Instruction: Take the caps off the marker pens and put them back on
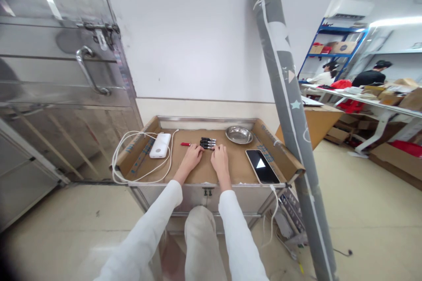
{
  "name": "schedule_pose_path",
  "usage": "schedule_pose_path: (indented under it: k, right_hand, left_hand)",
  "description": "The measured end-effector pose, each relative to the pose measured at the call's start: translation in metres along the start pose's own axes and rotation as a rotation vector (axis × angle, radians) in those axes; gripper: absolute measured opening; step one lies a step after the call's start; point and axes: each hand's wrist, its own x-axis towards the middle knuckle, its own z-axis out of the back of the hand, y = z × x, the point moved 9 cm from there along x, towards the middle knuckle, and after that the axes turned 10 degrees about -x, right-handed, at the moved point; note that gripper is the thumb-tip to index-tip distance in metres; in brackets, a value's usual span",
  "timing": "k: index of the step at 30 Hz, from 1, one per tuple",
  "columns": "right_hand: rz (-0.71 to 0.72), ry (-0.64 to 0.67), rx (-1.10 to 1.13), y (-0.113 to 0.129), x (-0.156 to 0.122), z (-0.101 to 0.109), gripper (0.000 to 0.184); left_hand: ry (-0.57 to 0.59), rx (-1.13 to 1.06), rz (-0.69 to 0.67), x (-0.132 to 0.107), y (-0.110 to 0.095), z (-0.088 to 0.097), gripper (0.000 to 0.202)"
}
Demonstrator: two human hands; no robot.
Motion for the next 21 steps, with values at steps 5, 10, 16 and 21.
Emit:
schedule_pose_path:
  k: [5, 10, 16, 21]
  right_hand:
    - [-0.016, -0.013, -0.012, -0.0003, -0.0012, 0.003, 0.024]
    - [0.002, 0.001, -0.017, 0.0024, -0.0011, 0.0041, 0.023]
    - [-0.004, 0.022, -0.019, 0.0002, -0.0007, 0.0012, 0.023]
    - [-0.007, 0.011, -0.005, 0.0005, -0.0007, 0.0025, 0.024]
  left_hand:
    - [0.014, 0.016, 0.01, 0.0005, 0.0005, -0.0013, 0.014]
    - [-0.002, 0.016, 0.031, 0.001, 0.0031, -0.001, 0.016]
    - [0.019, 0.009, 0.036, 0.0009, 0.0029, -0.0004, 0.014]
    - [-0.001, 0.0, 0.042, 0.0005, 0.0031, 0.0008, 0.013]
